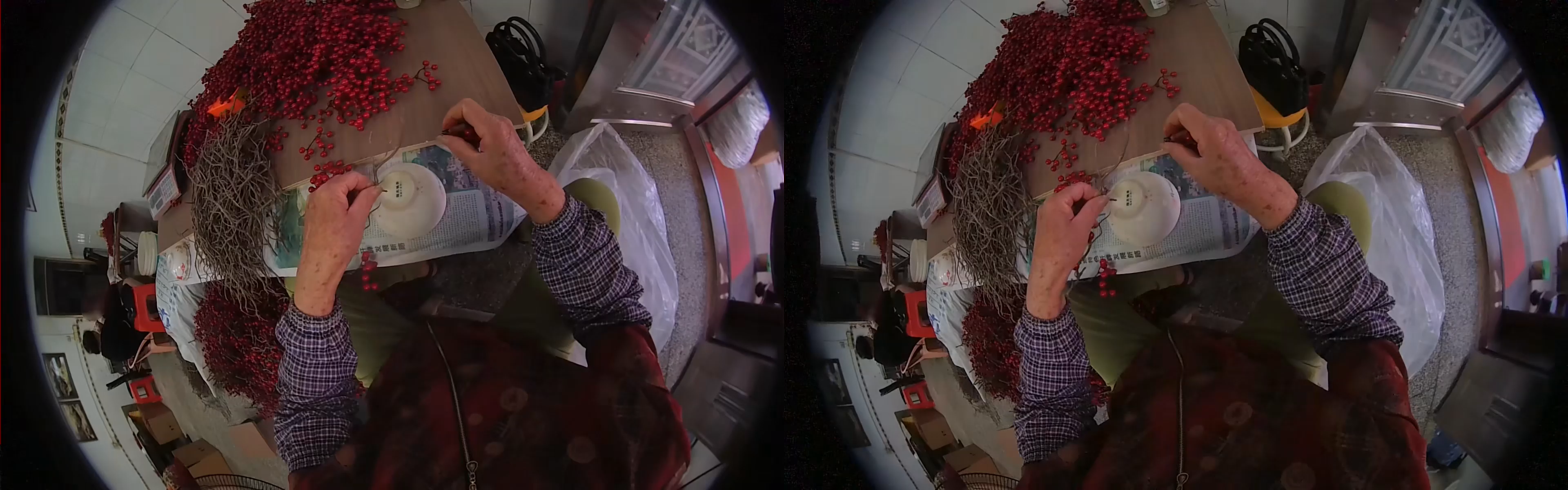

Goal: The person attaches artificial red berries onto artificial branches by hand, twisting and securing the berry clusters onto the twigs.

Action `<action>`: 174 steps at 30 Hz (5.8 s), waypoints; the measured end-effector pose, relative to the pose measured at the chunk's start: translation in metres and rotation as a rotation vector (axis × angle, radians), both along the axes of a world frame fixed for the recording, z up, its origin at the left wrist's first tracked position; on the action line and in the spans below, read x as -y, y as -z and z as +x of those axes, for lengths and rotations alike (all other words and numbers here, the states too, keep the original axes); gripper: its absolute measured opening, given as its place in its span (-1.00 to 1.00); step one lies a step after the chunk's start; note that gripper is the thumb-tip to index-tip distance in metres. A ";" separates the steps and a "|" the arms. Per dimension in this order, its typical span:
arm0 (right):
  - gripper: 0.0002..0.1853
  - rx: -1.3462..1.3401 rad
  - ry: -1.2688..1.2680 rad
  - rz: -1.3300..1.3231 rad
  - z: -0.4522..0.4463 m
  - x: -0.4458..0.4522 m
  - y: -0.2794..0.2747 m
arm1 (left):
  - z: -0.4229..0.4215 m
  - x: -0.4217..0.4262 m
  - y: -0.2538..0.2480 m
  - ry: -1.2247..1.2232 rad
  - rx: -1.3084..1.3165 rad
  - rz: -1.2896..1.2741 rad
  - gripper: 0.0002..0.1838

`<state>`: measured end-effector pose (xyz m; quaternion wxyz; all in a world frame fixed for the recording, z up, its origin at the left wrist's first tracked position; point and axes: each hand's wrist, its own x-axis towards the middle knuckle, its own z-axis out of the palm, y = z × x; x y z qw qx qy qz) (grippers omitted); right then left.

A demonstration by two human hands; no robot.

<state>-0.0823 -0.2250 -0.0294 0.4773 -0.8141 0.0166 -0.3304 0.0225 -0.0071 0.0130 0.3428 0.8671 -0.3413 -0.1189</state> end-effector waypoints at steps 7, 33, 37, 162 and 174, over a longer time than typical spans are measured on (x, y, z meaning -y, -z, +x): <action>-0.87 -0.010 -0.062 -0.102 0.001 0.005 0.005 | 0.004 0.014 -0.003 0.127 0.184 0.102 -0.86; -0.87 0.034 -0.102 -0.102 0.002 0.002 0.009 | 0.014 0.007 -0.009 0.130 -0.184 0.150 -0.80; -0.87 0.042 -0.099 -0.100 0.002 0.002 0.010 | 0.014 0.006 -0.009 0.117 -0.148 0.133 -0.79; -0.68 -0.182 -0.586 0.583 -0.001 -0.039 -0.017 | -0.042 -0.034 -0.005 -0.033 -0.390 -0.492 -0.93; -0.88 0.009 -0.731 0.242 -0.022 -0.048 -0.035 | -0.037 -0.051 -0.030 0.311 -0.620 -0.104 -0.64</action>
